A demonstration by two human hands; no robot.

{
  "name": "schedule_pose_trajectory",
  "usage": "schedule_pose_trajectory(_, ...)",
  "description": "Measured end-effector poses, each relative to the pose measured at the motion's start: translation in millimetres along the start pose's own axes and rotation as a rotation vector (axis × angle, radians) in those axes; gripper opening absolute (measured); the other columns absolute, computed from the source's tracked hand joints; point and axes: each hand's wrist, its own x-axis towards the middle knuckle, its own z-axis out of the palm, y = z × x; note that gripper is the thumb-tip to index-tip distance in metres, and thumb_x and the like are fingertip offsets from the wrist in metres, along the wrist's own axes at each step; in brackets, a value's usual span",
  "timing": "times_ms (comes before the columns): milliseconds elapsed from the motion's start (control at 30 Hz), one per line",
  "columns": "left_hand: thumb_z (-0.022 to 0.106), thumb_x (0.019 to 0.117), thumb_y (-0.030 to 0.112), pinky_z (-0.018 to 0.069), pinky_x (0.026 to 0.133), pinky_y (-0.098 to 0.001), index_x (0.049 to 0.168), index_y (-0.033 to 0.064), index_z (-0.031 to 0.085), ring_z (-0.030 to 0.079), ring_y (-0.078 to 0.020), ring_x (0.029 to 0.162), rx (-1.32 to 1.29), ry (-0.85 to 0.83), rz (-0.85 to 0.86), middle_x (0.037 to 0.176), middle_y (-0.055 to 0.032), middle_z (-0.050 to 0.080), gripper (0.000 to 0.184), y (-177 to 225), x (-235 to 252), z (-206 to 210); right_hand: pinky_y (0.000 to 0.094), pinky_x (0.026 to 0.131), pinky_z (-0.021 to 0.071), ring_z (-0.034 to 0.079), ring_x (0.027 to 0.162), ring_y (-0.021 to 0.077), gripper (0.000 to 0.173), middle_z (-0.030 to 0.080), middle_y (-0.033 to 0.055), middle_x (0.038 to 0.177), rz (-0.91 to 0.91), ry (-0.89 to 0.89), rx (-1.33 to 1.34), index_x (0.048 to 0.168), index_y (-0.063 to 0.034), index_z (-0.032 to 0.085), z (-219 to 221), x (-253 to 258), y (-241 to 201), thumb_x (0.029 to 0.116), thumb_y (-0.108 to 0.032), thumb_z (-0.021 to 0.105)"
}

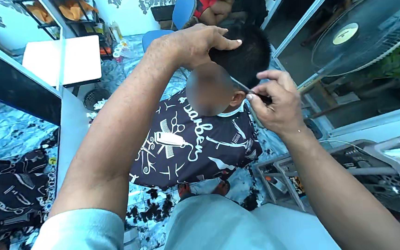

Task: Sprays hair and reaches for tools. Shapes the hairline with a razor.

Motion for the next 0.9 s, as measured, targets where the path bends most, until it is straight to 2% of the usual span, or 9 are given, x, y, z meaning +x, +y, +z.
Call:
schedule_pose_trajectory(200, 0.076, 0.0910, 0.039, 0.0330, 0.121, -0.0511, 0.156, 0.0376, 0.044, 0.036, -0.0268, 0.152, 0.046, -0.016, -0.029, 0.165, -0.0067, 0.036, 0.073, 3, 12, -5, 0.0331, 0.088, 0.0563, 0.066, 0.104, 0.0217, 0.021, 0.053, 0.0237, 0.141, -0.029, -0.018, -0.011, 0.097, -0.0041, 0.072, 9, 23, 6, 0.0977, -0.024, 0.066)
schedule_pose_trajectory(333, 0.077, 0.0897, 0.040, 0.0327, 0.121, -0.0538, 0.157, 0.0350, 0.044, 0.038, -0.0283, 0.151, 0.054, -0.022, -0.025, 0.164, -0.0068, 0.038, 0.075, -1, 14, -8, 0.0300, 0.091, 0.0555, 0.065, 0.109, 0.0195, 0.019, 0.060, 0.0205, 0.135, -0.023, 0.099, 0.070, 0.095, -0.0032, 0.071, 8, 24, 16, 0.0974, -0.021, 0.065)
schedule_pose_trajectory(400, 0.077, 0.0891, 0.042, 0.0336, 0.119, -0.0576, 0.157, 0.0346, 0.044, 0.039, -0.0312, 0.150, 0.050, -0.019, -0.014, 0.164, -0.0079, 0.038, 0.076, -1, 20, -6, 0.0288, 0.087, 0.0568, 0.066, 0.105, 0.0174, 0.018, 0.061, 0.0188, 0.133, -0.001, 0.133, 0.091, 0.094, -0.0030, 0.070, 5, 22, 19, 0.0973, -0.019, 0.065)
schedule_pose_trajectory(533, 0.075, 0.0918, 0.041, 0.0335, 0.117, -0.0605, 0.158, 0.0393, 0.040, 0.039, -0.0340, 0.149, 0.114, -0.068, -0.060, 0.166, -0.0063, 0.035, 0.075, 2, 20, -13, 0.0311, 0.088, 0.0582, 0.067, 0.105, 0.0179, 0.017, 0.055, 0.0194, 0.140, -0.002, 0.025, 0.058, 0.092, -0.0053, 0.071, 12, 28, 13, 0.0960, -0.022, 0.068)
schedule_pose_trajectory(667, 0.078, 0.0881, 0.044, 0.0342, 0.118, -0.0580, 0.159, 0.0385, 0.040, 0.039, -0.0307, 0.150, 0.095, -0.071, -0.052, 0.166, -0.0058, 0.036, 0.080, -2, 23, -11, 0.0365, 0.078, 0.0586, 0.066, 0.097, 0.0214, 0.020, 0.047, 0.0199, 0.147, 0.023, -0.076, -0.030, 0.092, -0.0080, 0.069, 12, 37, 7, 0.0970, -0.027, 0.066)
schedule_pose_trajectory(767, 0.079, 0.0868, 0.044, 0.0339, 0.119, -0.0557, 0.158, 0.0374, 0.041, 0.038, -0.0274, 0.151, 0.072, -0.072, -0.069, 0.165, -0.0040, 0.038, 0.081, 0, 24, -11, 0.0378, 0.073, 0.0584, 0.067, 0.091, 0.0219, 0.021, 0.046, 0.0204, 0.147, 0.028, -0.090, -0.083, 0.090, -0.0075, 0.069, 12, 41, 5, 0.0968, -0.027, 0.065)
schedule_pose_trajectory(900, 0.078, 0.0872, 0.045, 0.0326, 0.120, -0.0544, 0.158, 0.0371, 0.040, 0.036, -0.0265, 0.152, 0.066, -0.076, -0.069, 0.165, -0.0043, 0.037, 0.081, -2, 27, -12, 0.0385, 0.072, 0.0586, 0.067, 0.090, 0.0227, 0.022, 0.044, 0.0208, 0.149, 0.037, -0.119, -0.124, 0.091, -0.0069, 0.070, 11, 44, 5, 0.0965, -0.027, 0.065)
